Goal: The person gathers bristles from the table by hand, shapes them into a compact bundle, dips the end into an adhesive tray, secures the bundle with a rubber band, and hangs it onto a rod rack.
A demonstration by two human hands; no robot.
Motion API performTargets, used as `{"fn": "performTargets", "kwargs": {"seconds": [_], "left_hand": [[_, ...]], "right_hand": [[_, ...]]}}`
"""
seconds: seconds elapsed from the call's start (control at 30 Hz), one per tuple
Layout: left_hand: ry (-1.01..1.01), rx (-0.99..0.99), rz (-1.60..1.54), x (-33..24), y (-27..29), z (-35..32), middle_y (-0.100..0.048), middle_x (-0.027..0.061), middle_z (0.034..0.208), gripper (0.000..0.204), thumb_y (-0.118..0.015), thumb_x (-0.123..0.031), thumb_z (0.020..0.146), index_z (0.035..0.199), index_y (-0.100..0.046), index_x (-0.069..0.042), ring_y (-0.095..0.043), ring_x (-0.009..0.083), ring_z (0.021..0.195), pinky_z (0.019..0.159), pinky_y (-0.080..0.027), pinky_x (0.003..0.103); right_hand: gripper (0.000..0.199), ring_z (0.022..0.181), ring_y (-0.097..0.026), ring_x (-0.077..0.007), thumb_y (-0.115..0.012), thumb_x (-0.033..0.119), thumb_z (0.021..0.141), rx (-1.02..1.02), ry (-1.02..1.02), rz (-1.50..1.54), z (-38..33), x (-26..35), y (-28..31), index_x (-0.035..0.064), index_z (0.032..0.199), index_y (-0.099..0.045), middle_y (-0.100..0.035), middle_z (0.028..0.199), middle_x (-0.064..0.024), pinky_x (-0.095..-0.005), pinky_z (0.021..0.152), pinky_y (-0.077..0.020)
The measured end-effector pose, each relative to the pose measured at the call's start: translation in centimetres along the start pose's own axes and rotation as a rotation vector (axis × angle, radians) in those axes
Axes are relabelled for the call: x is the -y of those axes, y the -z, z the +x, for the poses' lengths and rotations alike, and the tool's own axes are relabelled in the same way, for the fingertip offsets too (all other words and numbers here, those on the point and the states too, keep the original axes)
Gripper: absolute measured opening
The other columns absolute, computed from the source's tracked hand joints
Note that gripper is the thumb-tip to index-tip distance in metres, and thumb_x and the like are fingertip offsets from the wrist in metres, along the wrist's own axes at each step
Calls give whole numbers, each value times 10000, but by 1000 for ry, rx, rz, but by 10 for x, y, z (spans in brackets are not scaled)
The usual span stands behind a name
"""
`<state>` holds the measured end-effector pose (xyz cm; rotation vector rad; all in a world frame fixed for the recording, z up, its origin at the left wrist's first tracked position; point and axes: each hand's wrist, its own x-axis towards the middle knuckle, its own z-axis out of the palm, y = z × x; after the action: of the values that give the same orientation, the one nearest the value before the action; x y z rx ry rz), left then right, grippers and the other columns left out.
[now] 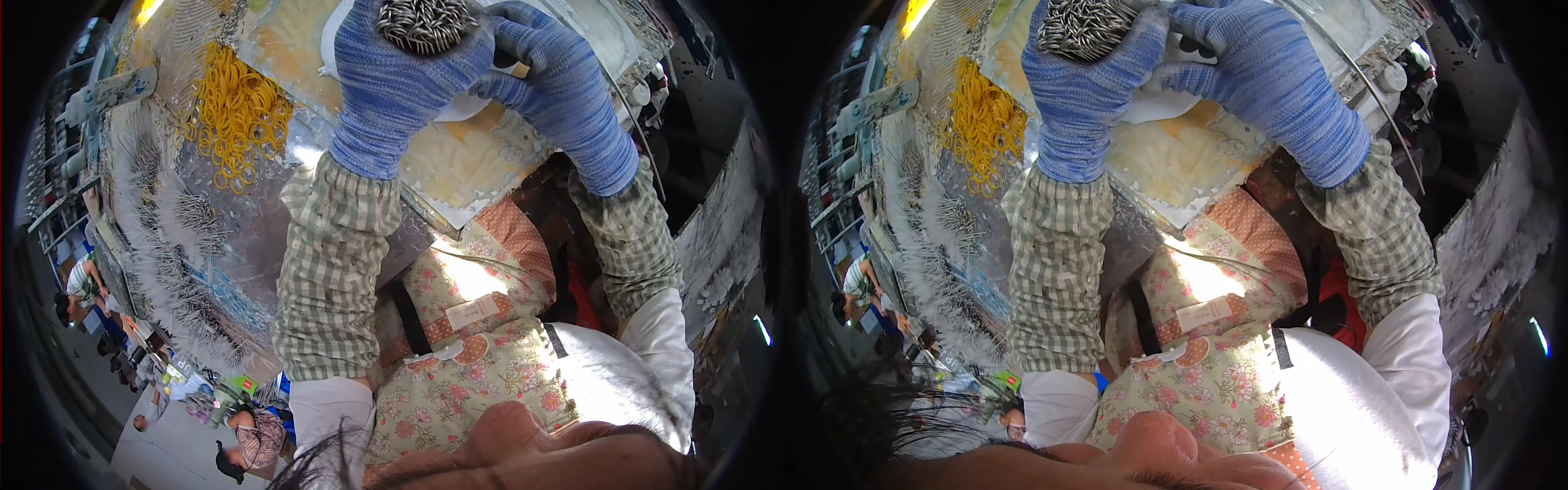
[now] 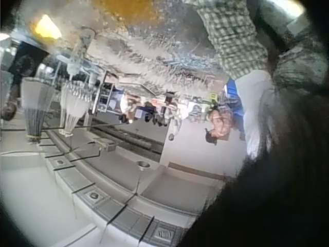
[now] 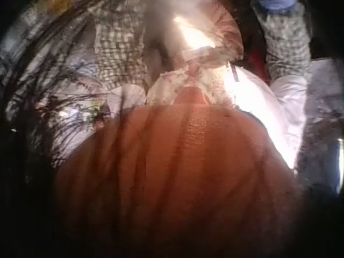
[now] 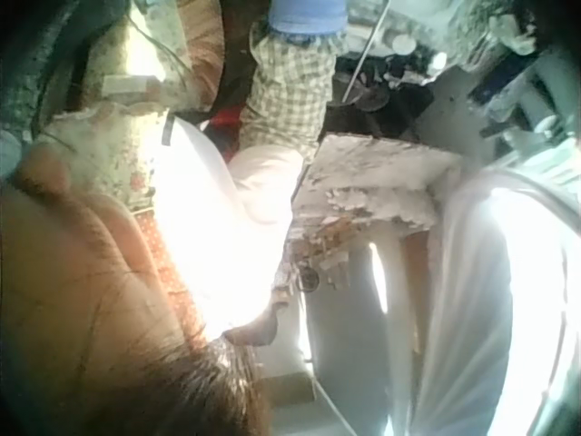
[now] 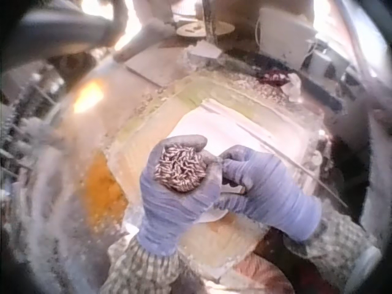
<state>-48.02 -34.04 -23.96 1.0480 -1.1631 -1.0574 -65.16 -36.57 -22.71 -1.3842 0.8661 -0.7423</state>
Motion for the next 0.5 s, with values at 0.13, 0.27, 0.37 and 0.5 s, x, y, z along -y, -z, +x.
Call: {"fn": "performTargets", "kwargs": {"seconds": [0.13,0.27,0.37,0.5], "left_hand": [[-89,-12,20,5,2,0,-713,70,901,400,-763,34,837,1198,-591,16,-684,101,833,756,-587,245],[-93,-28,23,6,3,2,-708,66,922,412,-769,42,829,1199,-589,22,-682,104,838,758,-588,250],[-20,-49,-26,1,4,-2,-705,63,916,411,-773,38,829,1197,-589,21,-681,101,836,757,-586,247],[1,-39,-79,2,3,-3,-703,61,917,411,-775,31,831,1196,-588,21,-680,99,836,760,-584,243]], "right_hand": [[339,878,-621,-181,-770,190,902,46,257,-389,-4,11,0,64,1202,-673,-637,1045,-50,-297,776,-514],[294,882,-617,-198,-779,171,881,4,311,-654,2,-7,4,65,1138,-685,-629,1021,-53,-301,779,-507],[276,879,-613,-191,-787,183,869,28,360,-502,3,-9,-2,70,1100,-688,-624,1002,-50,-299,776,-505],[304,883,-622,-184,-806,183,838,-27,178,-388,2,-7,2,66,1094,-690,-633,993,-48,-308,774,-511]]}}
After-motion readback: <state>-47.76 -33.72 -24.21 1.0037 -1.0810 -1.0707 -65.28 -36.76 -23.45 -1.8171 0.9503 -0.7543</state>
